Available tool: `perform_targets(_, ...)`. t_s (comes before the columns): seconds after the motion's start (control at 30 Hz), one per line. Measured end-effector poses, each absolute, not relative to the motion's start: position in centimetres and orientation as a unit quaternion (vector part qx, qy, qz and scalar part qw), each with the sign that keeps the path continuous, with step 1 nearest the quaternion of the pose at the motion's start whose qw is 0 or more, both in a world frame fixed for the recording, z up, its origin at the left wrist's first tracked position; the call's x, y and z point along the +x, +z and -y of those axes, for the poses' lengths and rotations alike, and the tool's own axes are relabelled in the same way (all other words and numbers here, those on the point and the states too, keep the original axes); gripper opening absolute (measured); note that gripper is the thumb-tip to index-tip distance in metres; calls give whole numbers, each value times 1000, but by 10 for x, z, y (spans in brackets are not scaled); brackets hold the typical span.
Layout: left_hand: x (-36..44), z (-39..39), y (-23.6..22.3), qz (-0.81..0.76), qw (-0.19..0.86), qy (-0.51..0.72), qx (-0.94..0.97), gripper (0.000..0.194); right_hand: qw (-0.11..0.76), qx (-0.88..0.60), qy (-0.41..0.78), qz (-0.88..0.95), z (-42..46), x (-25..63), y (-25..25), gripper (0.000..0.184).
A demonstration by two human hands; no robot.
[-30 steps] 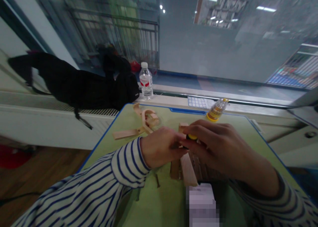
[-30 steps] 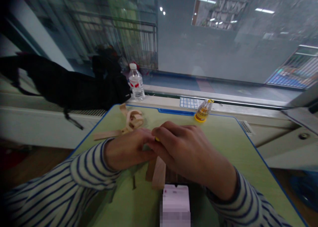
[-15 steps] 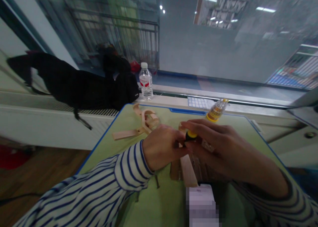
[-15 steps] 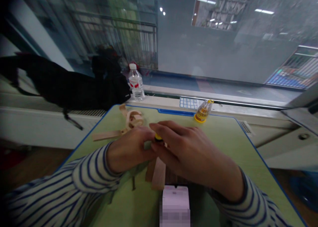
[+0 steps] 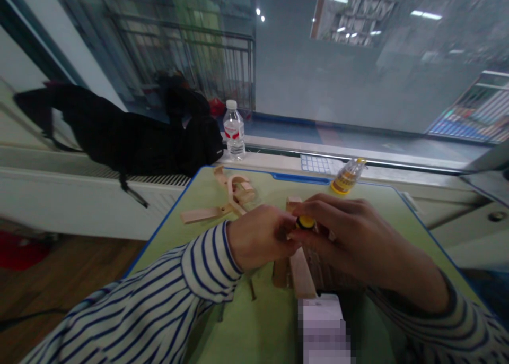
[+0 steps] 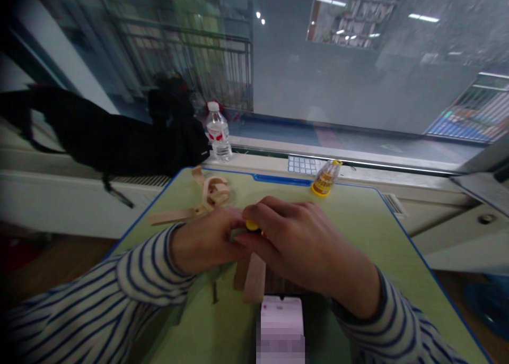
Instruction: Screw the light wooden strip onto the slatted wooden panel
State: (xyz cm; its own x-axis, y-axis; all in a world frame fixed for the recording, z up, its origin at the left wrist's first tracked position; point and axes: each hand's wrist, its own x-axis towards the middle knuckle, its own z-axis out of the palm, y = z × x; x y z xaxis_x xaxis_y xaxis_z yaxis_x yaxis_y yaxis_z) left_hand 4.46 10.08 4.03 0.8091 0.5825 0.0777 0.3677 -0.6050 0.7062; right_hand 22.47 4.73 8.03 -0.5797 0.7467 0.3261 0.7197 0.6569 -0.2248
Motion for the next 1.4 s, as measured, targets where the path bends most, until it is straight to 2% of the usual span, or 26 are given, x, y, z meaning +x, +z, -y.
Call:
perform_targets(0.27,50,-95,45,-371,198,148,895,25,204,-432,23,878,-52,227,80,27)
perform_targets(0.43,49,-94,49,-387,196,143,890,27,225,-408,57,883,-49,231,84,33)
perform_targets(0.57,48,-95,45,-379,202,153,890,26,243,-368,75,894,-48,232,84,28)
perform_targets(0.7,44,-101,41,-344,285,145,883,21,234,-392,45,889,-50,231,81,22)
perform_targets(0.87,42,-108,37,-269,362,133,883,18,222,-426,-14,877,-51,228,78,24)
perform_targets(1.23,50,-98,42,-362,255,166,881,21,207,-444,-2,872,-49,227,79,25)
perform_targets(1.4,49,-99,42,-357,271,168,878,22,221,-404,60,886,-44,232,86,34)
